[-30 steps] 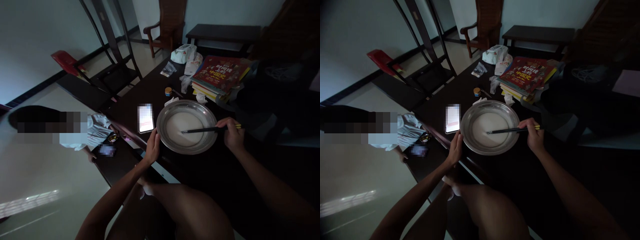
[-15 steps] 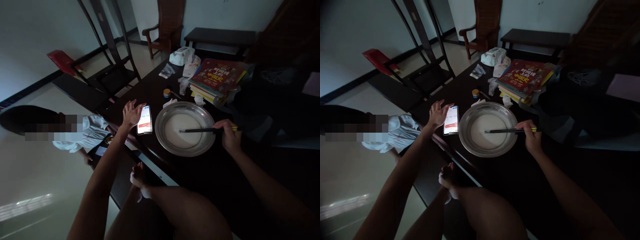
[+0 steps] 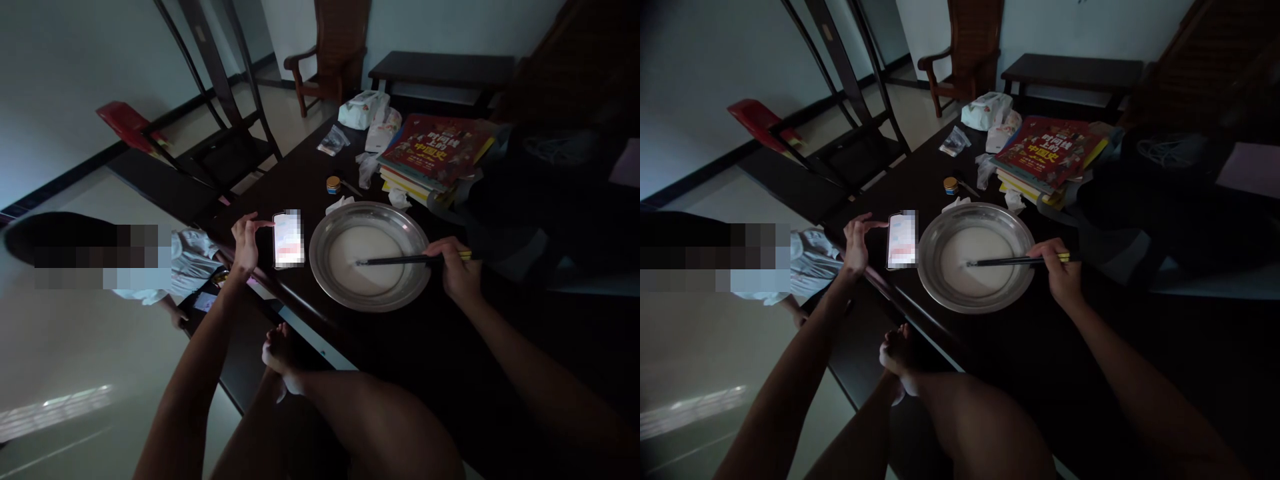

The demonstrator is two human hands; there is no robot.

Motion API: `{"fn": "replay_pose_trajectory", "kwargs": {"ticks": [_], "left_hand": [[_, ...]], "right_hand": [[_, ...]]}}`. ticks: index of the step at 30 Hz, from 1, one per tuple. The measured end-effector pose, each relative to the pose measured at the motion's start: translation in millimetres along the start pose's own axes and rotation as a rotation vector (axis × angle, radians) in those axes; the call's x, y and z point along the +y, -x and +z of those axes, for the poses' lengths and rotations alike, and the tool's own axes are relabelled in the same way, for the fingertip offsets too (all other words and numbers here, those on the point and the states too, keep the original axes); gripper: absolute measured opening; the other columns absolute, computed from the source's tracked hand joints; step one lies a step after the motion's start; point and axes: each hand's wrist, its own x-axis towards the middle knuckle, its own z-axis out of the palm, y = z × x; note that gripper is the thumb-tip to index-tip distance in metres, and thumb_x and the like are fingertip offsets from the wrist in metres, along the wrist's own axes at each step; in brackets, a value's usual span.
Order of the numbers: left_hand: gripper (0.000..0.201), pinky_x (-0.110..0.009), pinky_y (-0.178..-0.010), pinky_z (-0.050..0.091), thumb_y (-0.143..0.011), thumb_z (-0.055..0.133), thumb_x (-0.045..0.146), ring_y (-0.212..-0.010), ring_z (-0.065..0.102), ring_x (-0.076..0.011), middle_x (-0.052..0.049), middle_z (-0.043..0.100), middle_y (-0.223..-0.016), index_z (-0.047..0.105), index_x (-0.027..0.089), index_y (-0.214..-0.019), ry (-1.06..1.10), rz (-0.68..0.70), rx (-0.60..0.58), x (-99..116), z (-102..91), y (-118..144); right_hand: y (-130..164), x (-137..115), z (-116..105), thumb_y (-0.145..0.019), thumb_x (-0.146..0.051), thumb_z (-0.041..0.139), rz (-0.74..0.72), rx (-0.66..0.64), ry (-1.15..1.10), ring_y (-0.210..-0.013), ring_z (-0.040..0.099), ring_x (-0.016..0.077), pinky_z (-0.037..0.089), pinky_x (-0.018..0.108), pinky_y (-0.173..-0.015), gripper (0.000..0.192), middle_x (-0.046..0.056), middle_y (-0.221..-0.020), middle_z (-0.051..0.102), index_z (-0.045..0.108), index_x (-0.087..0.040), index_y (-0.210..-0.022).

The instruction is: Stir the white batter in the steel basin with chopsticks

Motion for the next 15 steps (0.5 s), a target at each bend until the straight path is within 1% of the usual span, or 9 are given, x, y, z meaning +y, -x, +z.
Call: {"fn": "replay_pose_trajectory", "kwargs": {"ticks": [3, 5, 8, 11, 13, 15], "left_hand": [[0.074, -0.047, -0.129, 0.026, -0.102, 0.015, 0.068, -0.145, 0.039, -0.0268, -0.006, 0.057, -0.144, 0.077, 0.028, -0.102, 0.025, 0.005, -0.053, -6.8, -2.6, 12.0], [0.070, -0.049, -0.130, 0.024, -0.103, 0.017, 0.064, -0.148, 0.036, -0.0275, -0.005, 0.057, -0.146, 0.078, 0.028, -0.099, 0.038, 0.019, -0.073, -9.6, -3.4, 17.3], [0.074, -0.053, -0.130, 0.021, -0.103, 0.014, 0.062, -0.149, 0.036, -0.0301, -0.005, 0.057, -0.147, 0.078, 0.026, -0.094, 0.037, 0.058, -0.083, -11.2, -4.1, 23.1], [0.077, -0.052, -0.131, 0.021, -0.101, 0.014, 0.065, -0.149, 0.037, -0.0300, -0.004, 0.058, -0.147, 0.078, 0.026, -0.085, 0.049, 0.080, -0.090, -11.9, -4.5, 28.7], [0.079, -0.052, -0.131, 0.021, -0.100, 0.014, 0.070, -0.149, 0.037, -0.0303, -0.004, 0.059, -0.146, 0.078, 0.026, -0.082, 0.061, 0.092, -0.100, -12.7, -4.4, 32.1], [0.081, -0.053, -0.130, 0.022, -0.098, 0.015, 0.074, -0.149, 0.037, -0.0313, -0.005, 0.059, -0.146, 0.078, 0.026, -0.082, 0.068, 0.103, -0.105, -13.9, -4.1, 34.7]], "right_hand": [[-0.6, 0.4, -0.2, -0.093, -0.053, 0.062, 0.008, 0.021, -0.013, -0.070, 0.063, 0.0186, 0.050, 0.036, -0.071, 0.040, 0.002, -0.070, 0.068, 0.071, -0.024, -0.066], [-0.9, -0.3, 0.3, -0.092, -0.054, 0.061, 0.011, -0.003, -0.018, -0.069, 0.063, 0.0188, 0.050, 0.036, -0.070, 0.041, 0.002, -0.067, 0.067, 0.070, -0.024, -0.064], [-1.0, -1.6, 0.9, -0.092, -0.055, 0.061, 0.006, -0.009, 0.016, -0.071, 0.064, 0.0198, 0.051, 0.037, -0.073, 0.042, 0.002, -0.068, 0.067, 0.069, -0.024, -0.064], [-0.8, -1.1, 0.4, -0.092, -0.057, 0.059, 0.016, 0.034, 0.006, -0.068, 0.063, 0.0194, 0.051, 0.038, -0.071, 0.044, 0.002, -0.067, 0.067, 0.068, -0.025, -0.064], [-0.3, 0.0, 0.0, -0.092, -0.056, 0.060, 0.022, 0.008, -0.005, -0.069, 0.063, 0.0194, 0.051, 0.038, -0.072, 0.043, 0.002, -0.067, 0.067, 0.068, -0.025, -0.063], [0.0, 0.6, 0.0, -0.092, -0.054, 0.061, 0.010, -0.026, 0.016, -0.073, 0.065, 0.0199, 0.051, 0.038, -0.075, 0.041, 0.002, -0.069, 0.069, 0.070, -0.025, -0.065]]}}
